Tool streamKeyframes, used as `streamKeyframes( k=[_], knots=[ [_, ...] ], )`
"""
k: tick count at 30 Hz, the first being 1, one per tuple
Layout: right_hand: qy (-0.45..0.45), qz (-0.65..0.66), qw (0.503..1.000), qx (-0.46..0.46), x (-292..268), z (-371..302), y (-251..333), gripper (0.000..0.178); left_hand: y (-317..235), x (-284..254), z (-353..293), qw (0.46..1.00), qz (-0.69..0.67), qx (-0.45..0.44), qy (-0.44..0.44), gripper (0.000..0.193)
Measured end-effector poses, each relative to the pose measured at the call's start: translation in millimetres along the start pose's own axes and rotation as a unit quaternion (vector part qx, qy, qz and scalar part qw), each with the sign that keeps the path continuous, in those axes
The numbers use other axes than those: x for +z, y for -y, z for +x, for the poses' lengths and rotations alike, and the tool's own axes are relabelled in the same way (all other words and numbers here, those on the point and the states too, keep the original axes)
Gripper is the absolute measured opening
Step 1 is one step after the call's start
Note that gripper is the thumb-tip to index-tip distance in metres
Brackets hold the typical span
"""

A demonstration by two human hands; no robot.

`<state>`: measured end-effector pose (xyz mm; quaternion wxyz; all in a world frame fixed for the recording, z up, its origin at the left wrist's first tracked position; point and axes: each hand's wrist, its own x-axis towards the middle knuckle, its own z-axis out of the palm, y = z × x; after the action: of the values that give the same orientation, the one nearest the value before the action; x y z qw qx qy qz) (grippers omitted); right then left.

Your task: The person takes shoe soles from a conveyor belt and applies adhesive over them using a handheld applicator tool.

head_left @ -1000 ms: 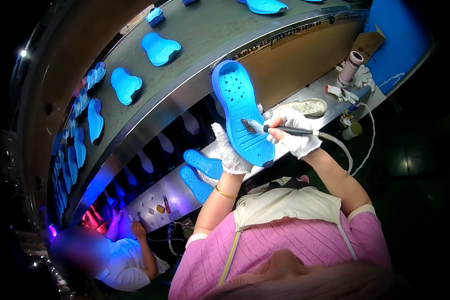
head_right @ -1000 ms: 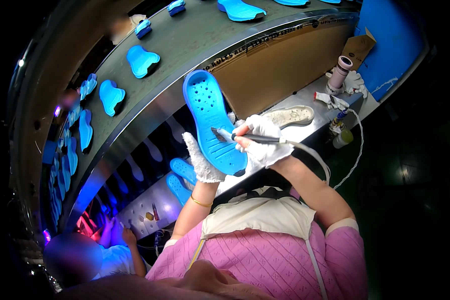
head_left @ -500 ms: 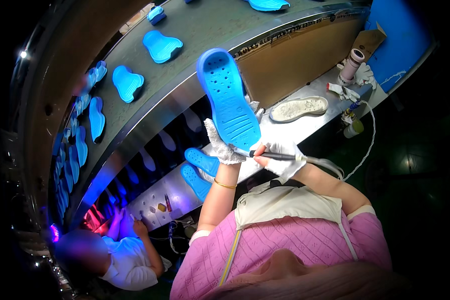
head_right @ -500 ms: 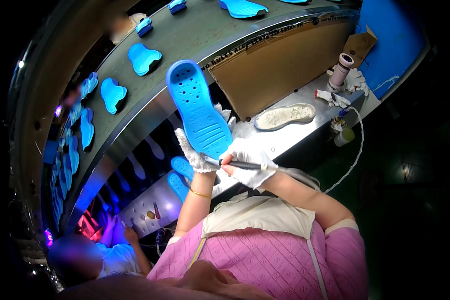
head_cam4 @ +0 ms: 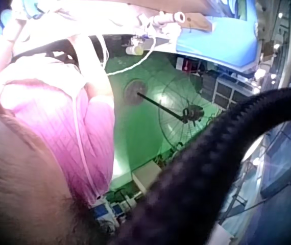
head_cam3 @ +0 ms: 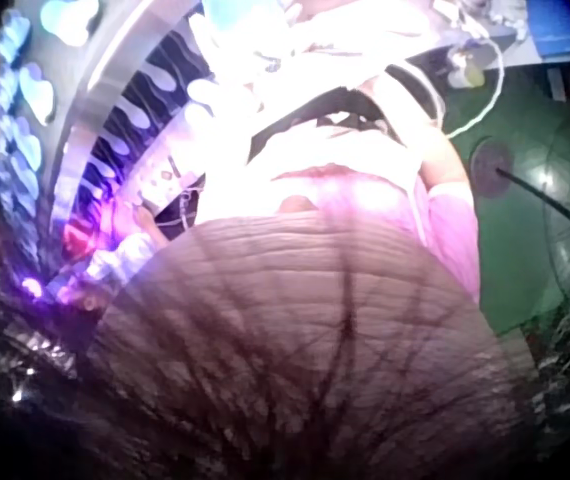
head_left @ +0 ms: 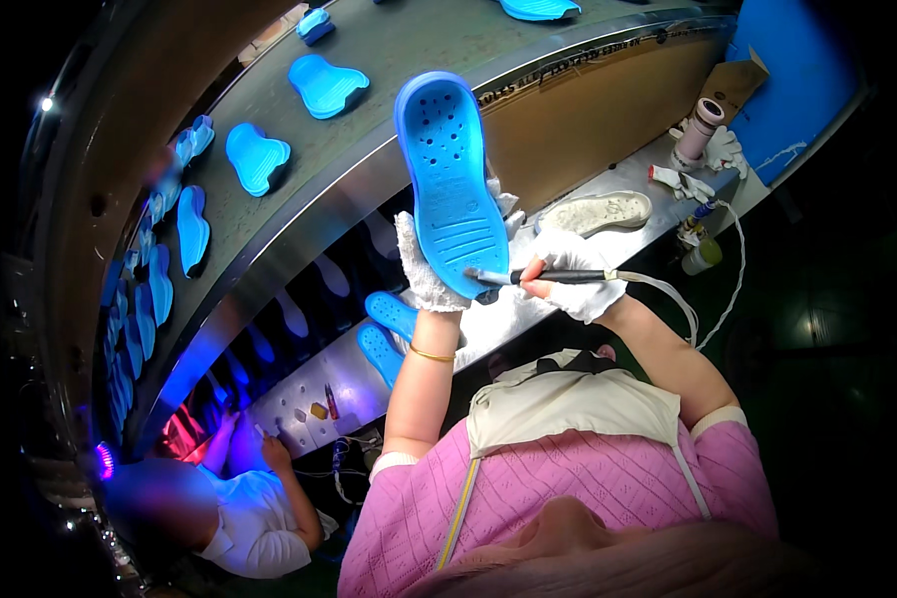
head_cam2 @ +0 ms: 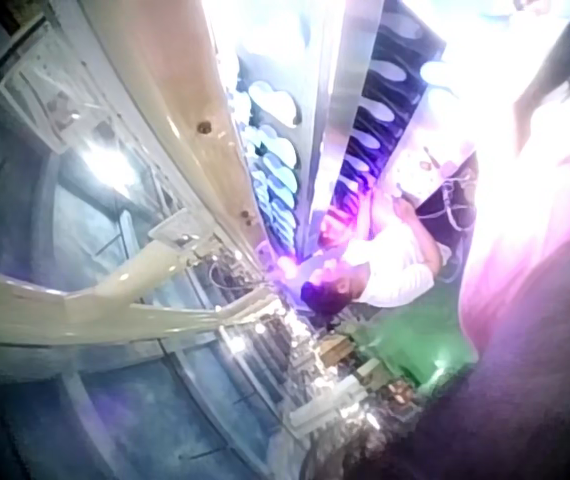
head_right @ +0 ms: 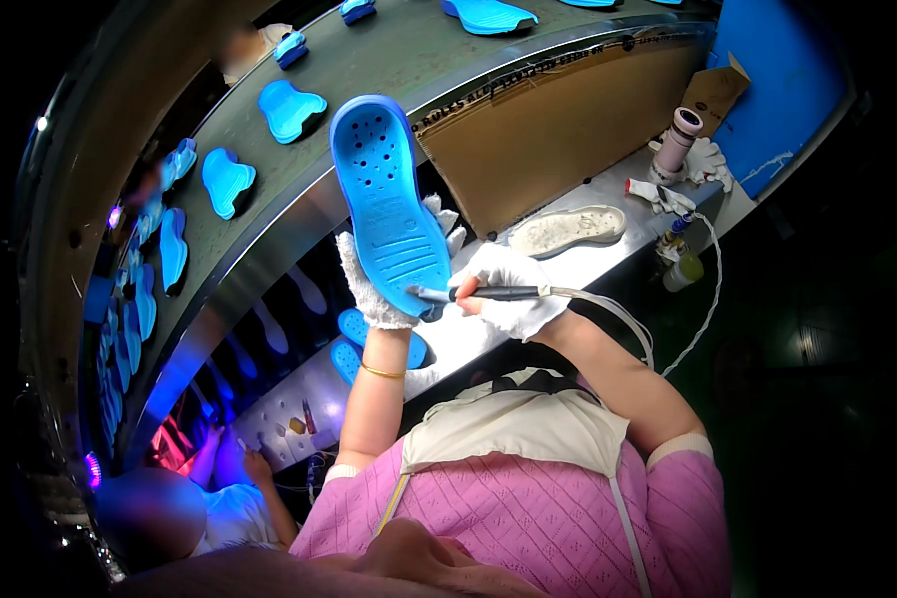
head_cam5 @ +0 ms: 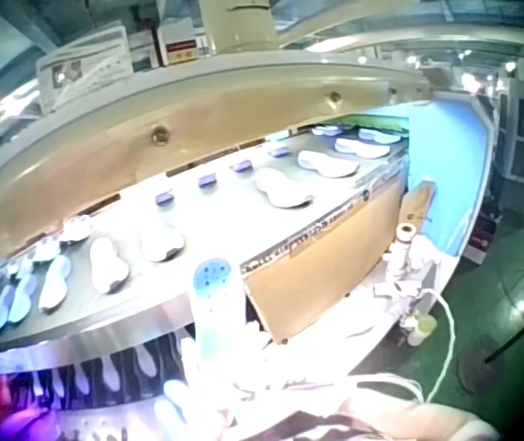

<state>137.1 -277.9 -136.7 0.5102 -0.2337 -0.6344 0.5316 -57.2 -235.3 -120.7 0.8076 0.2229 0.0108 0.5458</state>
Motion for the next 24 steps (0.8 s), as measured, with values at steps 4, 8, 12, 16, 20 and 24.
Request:
streamKeyframes(
  k=[4,8,12,16,20,24],
  knots=[
    [0.039,0.022,0.995,0.093,6,-14,-1,0.011,-9,1,3,0.998,-0.011,-0.046,0.034,0.092],
    [0.025,0.126,0.977,0.173,8,-21,9,0.013,-14,2,1,0.997,0.053,-0.047,0.014,0.089],
    [0.009,-0.008,1.0,0.008,6,-7,19,0.018,-13,7,3,0.994,-0.032,-0.103,0.03,0.087],
    [0.019,-0.153,0.98,-0.124,9,5,13,0.015,-14,10,10,0.991,0.028,-0.129,-0.009,0.085],
    [0.044,-0.128,0.988,-0.071,13,3,6,0.014,-24,8,14,0.986,0.019,-0.164,-0.035,0.077],
    [0.116,-0.049,0.99,0.061,1,5,13,0.017,-29,4,11,0.958,0.164,-0.163,-0.169,0.062]
  ],
)
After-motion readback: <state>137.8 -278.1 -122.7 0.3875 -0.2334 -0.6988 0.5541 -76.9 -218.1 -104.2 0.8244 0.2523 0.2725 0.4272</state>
